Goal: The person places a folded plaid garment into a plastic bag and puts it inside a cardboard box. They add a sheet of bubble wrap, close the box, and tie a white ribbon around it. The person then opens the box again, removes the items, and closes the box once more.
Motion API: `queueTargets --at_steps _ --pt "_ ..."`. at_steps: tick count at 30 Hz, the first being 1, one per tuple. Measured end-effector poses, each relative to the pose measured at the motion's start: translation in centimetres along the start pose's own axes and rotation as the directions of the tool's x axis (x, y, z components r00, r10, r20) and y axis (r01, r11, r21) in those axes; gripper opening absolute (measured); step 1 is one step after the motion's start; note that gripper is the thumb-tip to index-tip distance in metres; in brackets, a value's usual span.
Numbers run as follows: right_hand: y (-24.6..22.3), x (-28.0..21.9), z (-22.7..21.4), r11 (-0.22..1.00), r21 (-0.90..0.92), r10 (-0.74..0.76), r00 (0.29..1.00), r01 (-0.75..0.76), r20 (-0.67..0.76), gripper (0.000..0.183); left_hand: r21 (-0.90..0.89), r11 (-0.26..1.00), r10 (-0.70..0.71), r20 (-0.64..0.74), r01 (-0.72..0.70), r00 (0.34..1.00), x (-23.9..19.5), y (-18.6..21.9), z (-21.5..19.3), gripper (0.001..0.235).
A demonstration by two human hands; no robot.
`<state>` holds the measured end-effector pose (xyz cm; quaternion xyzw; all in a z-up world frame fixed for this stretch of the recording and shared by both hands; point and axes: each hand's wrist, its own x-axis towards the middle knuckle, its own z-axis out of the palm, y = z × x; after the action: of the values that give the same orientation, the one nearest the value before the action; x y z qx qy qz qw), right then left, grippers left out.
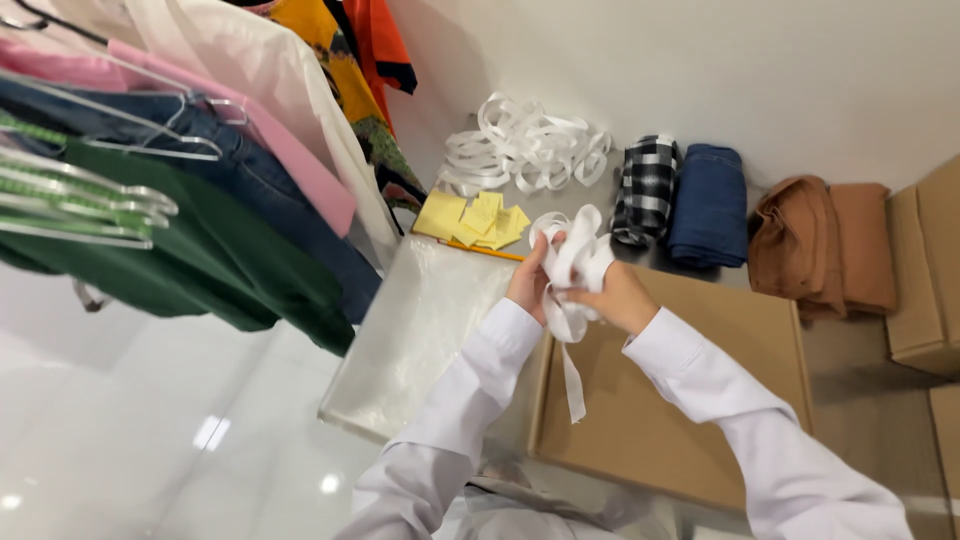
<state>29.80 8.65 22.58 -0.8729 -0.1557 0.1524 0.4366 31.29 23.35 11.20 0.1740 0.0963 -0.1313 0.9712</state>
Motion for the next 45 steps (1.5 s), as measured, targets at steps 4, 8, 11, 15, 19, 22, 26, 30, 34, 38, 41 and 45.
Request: queueTargets --at_steps 4,8,11,15,19,22,26,30,34,38,41,45 --pt "2.2 7.8 0.5 1.000 -0.007 0.029 0.996 -0.029 0.078 0.057 0.137 0.989 -0.055 -0.018 0.057 0.998 2.3 5.2 -2.0 0.041" --pt "6.7 18.5 -0.1 0.880 -0.474 0.033 0.992 0.028 0.121 0.048 0.524 0.846 0.007 -0.200 0.101 0.980 1.9 12.6 -4.2 0.052" --pt "8.5 26.6 -1.5 0.637 -0.771 -0.022 0.999 -0.015 -0.038 0.035 0.593 0.805 0.135 -0.183 -0.001 0.974 0.8 17.6 -3.7 0.038" --pt "6.9 36.4 -4.1 0.443 -0.896 -0.308 0.944 0.030 -0.121 0.019 0.536 0.836 0.249 -0.176 -0.119 0.952 2.2 22.2 -5.5 0.026" --pt "7.5 43.8 -4.2 0.296 -0.952 -0.549 0.830 0.080 -0.101 0.012 0.492 0.863 0.245 -0.213 -0.113 0.946 3.8 23.3 -7.1 0.027" --pt "11.0 47.2 -3.1 0.308 -0.950 -0.393 0.916 0.052 -0.078 0.015 0.449 0.891 0.183 -0.238 -0.059 0.954 4.1 23.7 -7.6 0.024" --pt "11.5 44.6 -2.3 0.599 -0.800 -0.100 0.995 0.036 -0.030 0.047 0.443 0.896 0.104 -0.256 0.021 0.961 4.8 23.7 -9.2 0.024" --pt "11.2 42.0 -2.5 0.815 -0.579 -0.058 0.991 -0.022 -0.120 0.044 0.427 0.904 0.105 -0.263 0.018 0.959 5.7 23.3 -10.4 0.022" --pt "11.1 39.9 -3.4 0.854 -0.518 -0.156 0.977 0.059 -0.146 0.036 0.418 0.908 0.106 -0.252 0.010 0.962 6.2 23.0 -9.2 0.020" --pt "6.5 35.0 -3.9 0.884 -0.418 -0.290 0.946 0.209 -0.141 0.031 0.424 0.906 0.121 -0.237 -0.010 0.964 5.7 22.8 -7.8 0.020" --pt "3.1 30.6 -4.0 0.888 -0.375 -0.340 0.930 0.268 -0.141 0.027 0.429 0.902 0.153 -0.231 -0.040 0.961 4.6 23.2 -6.6 0.020" --pt "1.5 24.1 -4.7 0.854 -0.399 -0.425 0.890 0.334 -0.165 0.025 0.448 0.887 0.211 -0.188 -0.107 0.959 3.0 23.3 -5.9 0.021"
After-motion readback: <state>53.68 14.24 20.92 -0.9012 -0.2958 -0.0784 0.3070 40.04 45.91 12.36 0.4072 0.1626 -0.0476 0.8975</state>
